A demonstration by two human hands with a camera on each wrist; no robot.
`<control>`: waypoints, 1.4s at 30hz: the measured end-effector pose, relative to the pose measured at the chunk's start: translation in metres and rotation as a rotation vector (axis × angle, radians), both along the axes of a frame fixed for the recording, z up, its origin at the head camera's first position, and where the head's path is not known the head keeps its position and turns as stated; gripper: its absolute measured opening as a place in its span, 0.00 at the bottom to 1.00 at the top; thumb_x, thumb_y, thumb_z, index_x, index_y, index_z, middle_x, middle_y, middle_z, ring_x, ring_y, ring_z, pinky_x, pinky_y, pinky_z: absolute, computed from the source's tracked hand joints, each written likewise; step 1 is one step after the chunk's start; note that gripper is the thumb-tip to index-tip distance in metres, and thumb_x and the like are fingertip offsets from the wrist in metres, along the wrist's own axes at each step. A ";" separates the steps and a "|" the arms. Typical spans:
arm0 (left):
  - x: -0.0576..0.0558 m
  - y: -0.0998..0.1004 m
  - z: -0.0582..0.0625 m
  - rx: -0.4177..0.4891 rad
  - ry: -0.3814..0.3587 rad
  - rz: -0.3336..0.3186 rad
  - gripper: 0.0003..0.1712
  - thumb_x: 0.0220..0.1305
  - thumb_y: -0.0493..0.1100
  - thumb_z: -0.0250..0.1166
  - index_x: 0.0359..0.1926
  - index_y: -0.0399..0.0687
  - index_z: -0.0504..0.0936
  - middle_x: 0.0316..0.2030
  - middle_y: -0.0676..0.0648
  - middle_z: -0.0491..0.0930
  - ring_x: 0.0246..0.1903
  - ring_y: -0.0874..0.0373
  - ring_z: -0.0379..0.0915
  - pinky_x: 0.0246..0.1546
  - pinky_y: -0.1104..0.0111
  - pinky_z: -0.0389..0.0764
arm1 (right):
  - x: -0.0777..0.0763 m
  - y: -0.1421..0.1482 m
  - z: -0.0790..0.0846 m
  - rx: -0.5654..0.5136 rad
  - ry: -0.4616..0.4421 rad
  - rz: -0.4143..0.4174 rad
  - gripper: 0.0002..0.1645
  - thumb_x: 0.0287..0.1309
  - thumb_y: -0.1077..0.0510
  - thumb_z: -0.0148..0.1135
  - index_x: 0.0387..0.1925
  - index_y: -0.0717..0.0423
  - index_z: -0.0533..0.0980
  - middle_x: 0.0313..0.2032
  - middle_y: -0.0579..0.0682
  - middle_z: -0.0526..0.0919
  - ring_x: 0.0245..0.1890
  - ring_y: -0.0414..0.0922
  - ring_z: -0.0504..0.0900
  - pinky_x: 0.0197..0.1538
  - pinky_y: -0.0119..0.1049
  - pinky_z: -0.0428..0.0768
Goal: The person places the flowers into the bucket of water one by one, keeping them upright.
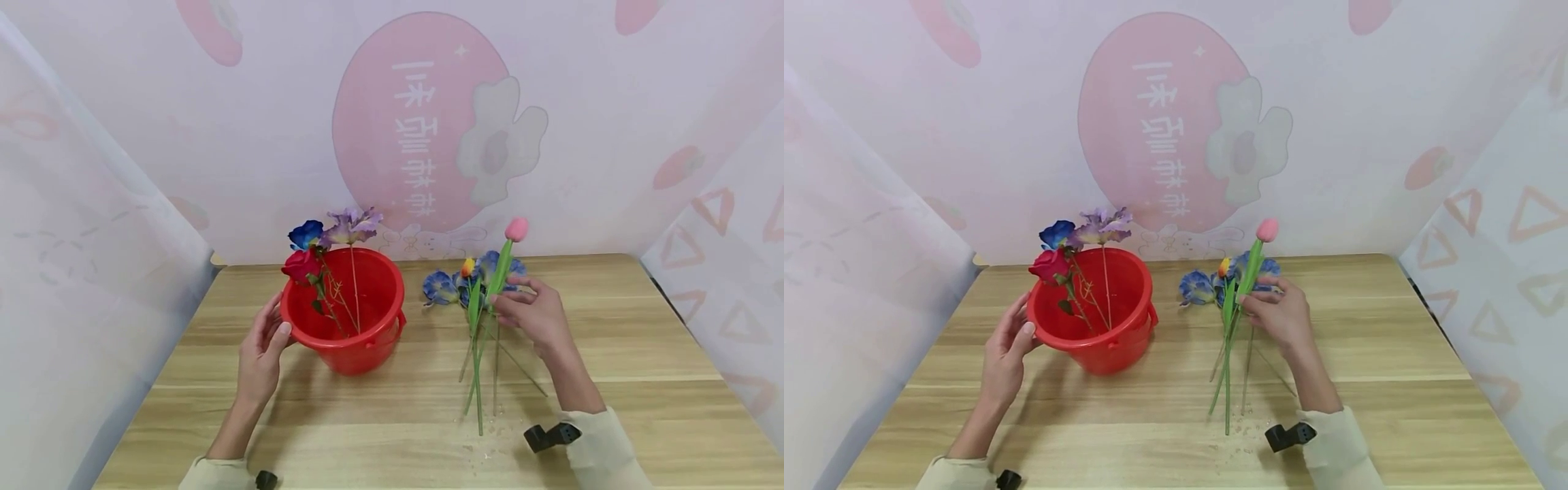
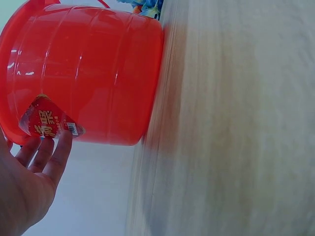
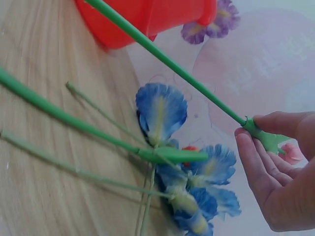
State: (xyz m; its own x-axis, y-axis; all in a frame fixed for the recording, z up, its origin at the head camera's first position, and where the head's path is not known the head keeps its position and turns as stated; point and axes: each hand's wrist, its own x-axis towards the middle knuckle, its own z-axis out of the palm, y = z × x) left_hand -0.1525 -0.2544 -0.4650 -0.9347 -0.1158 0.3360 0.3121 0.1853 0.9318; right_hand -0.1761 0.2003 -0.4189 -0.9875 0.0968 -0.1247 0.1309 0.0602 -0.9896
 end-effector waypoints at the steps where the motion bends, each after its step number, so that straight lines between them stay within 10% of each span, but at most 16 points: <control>1: 0.000 0.000 0.000 0.005 0.003 -0.001 0.31 0.81 0.36 0.57 0.80 0.54 0.69 0.68 0.53 0.79 0.61 0.63 0.82 0.49 0.76 0.88 | 0.000 -0.002 0.002 -0.002 0.004 0.000 0.38 0.66 0.62 0.73 0.71 0.67 0.67 0.38 0.41 0.89 0.35 0.38 0.93 0.42 0.35 0.93; 42: -0.001 -0.002 0.001 0.059 0.040 -0.052 0.31 0.80 0.33 0.57 0.80 0.48 0.69 0.67 0.44 0.80 0.60 0.57 0.84 0.49 0.72 0.90 | -0.042 -0.108 0.137 -0.028 0.444 0.047 0.30 0.64 0.63 0.76 0.65 0.57 0.77 0.46 0.59 0.89 0.38 0.44 0.93 0.41 0.38 0.93</control>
State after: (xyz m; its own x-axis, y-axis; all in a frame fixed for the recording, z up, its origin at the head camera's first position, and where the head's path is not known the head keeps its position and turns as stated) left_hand -0.1531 -0.2561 -0.4641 -0.9258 -0.0884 0.3676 0.3573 0.1131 0.9271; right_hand -0.2185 0.0922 -0.2821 -0.9491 0.0536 0.3103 -0.3092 0.0283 -0.9506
